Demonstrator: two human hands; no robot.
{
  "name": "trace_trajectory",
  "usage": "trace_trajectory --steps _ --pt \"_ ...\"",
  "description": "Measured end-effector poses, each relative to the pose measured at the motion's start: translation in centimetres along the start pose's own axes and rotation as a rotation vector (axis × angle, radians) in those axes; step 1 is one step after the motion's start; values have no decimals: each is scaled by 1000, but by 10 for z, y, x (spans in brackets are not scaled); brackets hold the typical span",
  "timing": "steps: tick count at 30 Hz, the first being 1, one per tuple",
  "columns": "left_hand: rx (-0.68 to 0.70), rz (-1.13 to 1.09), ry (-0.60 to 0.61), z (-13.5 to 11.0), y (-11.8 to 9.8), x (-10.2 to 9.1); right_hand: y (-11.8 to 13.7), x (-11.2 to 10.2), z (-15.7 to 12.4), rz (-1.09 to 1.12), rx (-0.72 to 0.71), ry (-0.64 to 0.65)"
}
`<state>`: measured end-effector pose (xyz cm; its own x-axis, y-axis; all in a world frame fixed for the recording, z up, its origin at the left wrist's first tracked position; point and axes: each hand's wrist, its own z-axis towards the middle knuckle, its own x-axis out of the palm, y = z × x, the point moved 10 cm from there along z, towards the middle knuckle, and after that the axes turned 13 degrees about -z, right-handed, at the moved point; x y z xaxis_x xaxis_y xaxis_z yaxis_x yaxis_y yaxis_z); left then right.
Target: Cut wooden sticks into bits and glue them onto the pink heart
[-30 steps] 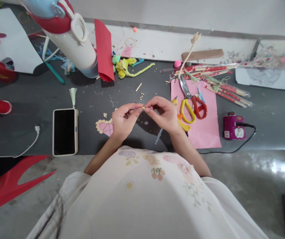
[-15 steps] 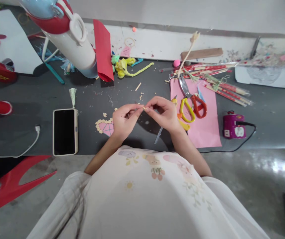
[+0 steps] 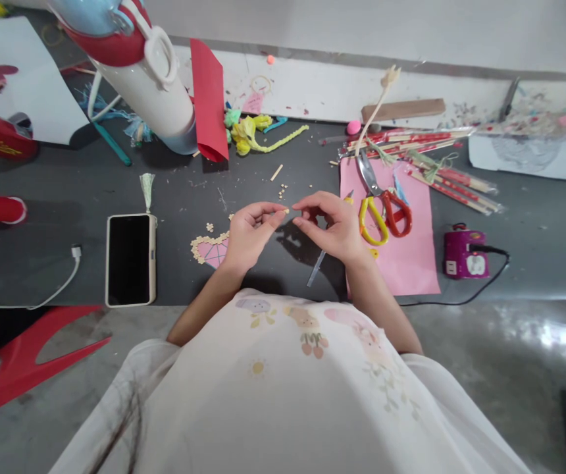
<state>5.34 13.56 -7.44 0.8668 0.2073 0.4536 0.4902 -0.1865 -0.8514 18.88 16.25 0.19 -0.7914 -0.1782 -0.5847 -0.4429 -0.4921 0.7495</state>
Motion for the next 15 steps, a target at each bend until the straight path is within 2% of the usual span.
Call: trace_trajectory --steps 7,15 --pt "-178 -92 2 -3 8 4 6 -3 4 -60 -58 34" --pt "-224 -90 40 -4 9 8 10 -3 7 -73 -91 27"
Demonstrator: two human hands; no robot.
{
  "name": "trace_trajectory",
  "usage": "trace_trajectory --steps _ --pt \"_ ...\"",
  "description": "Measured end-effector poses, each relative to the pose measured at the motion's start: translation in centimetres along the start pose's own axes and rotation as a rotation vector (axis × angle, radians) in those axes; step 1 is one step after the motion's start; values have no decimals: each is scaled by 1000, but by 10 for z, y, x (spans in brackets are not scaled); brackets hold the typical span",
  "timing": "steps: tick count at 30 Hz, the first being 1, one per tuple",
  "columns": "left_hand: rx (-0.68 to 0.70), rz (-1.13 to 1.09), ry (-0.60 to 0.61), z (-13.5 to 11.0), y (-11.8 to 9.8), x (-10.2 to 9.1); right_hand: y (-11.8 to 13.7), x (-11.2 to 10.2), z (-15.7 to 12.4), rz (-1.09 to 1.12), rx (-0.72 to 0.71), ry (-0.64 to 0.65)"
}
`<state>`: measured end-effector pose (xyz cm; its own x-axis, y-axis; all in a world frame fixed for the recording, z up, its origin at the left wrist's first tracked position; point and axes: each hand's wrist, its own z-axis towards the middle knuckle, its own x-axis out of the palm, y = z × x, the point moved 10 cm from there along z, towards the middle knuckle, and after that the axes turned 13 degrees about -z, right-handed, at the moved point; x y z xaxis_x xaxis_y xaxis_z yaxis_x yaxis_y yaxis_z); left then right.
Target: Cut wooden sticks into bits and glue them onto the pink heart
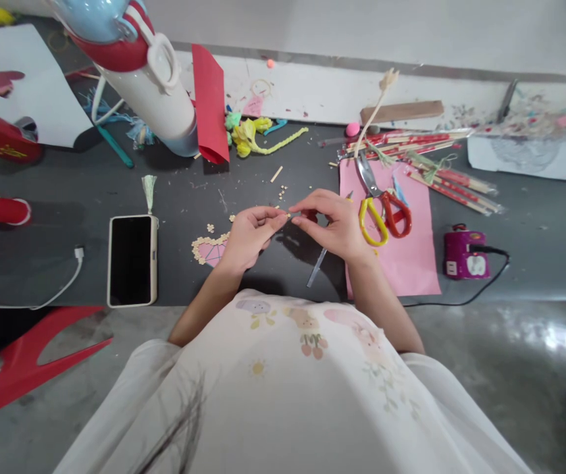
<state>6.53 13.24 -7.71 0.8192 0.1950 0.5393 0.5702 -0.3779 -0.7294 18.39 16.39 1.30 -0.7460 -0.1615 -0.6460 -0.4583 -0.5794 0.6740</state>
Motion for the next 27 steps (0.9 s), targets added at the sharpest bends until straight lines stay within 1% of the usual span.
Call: trace_trajectory --steps 9,17,21,27 --pt "0 39 9 1 3 0 -2 1 1 27 26 3" --pt "7 64 -2 1 3 -3 -6 9 -1 50 59 8" --pt "19 67 -21 1 2 -4 -7 11 -2 55 67 -8" --pt "41 36 -65 0 2 -3 -10 8 -3 20 87 -44"
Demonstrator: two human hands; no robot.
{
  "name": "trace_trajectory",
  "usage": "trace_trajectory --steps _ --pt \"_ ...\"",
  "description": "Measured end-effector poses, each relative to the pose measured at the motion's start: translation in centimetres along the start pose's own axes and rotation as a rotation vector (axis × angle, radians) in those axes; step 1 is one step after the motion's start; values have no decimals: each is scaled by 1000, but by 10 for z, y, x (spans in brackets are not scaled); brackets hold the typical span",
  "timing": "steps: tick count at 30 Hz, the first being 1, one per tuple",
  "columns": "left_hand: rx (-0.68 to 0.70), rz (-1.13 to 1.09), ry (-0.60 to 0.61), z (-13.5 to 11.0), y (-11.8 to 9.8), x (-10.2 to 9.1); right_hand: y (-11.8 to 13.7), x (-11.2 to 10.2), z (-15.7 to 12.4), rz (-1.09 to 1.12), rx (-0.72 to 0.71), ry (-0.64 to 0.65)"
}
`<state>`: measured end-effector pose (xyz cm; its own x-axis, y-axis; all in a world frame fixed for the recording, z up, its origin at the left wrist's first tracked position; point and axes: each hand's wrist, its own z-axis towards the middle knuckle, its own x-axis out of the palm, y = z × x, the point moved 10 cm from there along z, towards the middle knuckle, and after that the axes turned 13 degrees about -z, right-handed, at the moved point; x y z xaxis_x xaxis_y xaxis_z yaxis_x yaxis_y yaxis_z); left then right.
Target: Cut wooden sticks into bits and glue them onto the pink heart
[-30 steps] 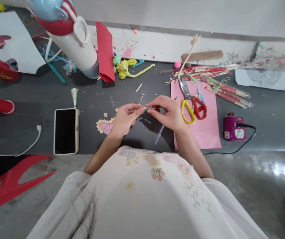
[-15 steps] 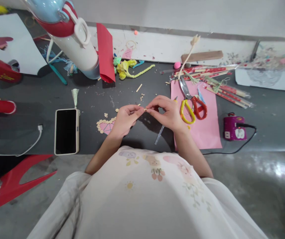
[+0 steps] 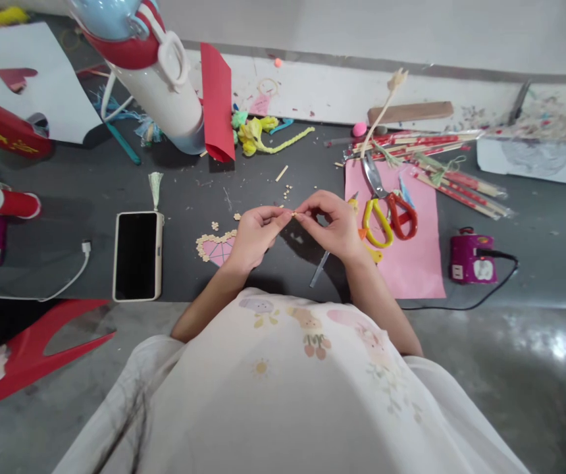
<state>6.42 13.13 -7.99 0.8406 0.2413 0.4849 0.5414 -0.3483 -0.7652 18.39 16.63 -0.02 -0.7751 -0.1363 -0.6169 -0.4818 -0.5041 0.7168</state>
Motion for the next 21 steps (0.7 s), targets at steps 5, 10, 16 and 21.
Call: trace_trajectory --steps 5,10,16,21 --pt "4 2 9 -1 3 2 -6 -5 -2 -16 37 -39" --pt "-1 -6 4 -1 5 2 -8 -5 -5 -11 54 -56" --pt "26 -8 1 -1 3 1 -2 -10 -9 -59 53 -119" --pt "52 -29 7 0 3 -1 6 -11 -11 -80 -13 -140"
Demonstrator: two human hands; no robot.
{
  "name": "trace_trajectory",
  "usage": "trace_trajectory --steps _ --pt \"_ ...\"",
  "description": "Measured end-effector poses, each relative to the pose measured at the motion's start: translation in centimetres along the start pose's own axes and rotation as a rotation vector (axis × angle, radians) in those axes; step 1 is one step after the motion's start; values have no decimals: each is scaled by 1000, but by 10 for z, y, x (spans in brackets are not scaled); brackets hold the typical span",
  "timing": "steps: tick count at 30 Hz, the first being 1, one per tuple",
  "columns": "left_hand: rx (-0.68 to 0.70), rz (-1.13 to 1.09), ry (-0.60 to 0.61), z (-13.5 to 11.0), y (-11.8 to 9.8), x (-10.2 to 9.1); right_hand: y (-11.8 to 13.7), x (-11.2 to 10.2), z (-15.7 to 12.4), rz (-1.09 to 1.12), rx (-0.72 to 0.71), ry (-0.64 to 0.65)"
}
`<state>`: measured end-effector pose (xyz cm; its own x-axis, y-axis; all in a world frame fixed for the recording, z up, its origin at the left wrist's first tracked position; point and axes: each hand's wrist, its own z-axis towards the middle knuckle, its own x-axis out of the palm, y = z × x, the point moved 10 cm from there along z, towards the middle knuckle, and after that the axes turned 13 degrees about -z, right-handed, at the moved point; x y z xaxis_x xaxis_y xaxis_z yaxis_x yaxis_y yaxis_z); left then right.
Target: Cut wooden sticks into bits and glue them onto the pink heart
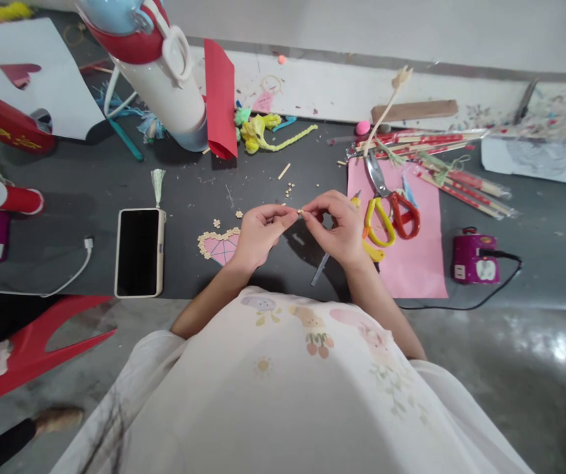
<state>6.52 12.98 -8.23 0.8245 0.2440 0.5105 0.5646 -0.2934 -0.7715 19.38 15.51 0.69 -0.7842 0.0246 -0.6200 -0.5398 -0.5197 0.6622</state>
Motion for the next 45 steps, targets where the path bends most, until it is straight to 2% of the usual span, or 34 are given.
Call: trace_trajectory --steps 25,31,34,39,42,45 --pt "13 -18 15 1 -3 2 13 1 -1 -63 -119 33" --pt "56 -28 -79 4 -10 -10 0 -22 0 -170 -21 -2" --pt "83 -34 -86 5 -13 -13 -17 -31 -2 -299 111 93" --pt "99 -22 -69 6 -13 -14 -45 -36 -28 -683 253 420" --pt "106 -1 -59 7 -12 -14 -54 -43 -49 -817 263 501" --pt "123 17 -33 7 -13 -12 -63 -47 -65 -889 267 530"
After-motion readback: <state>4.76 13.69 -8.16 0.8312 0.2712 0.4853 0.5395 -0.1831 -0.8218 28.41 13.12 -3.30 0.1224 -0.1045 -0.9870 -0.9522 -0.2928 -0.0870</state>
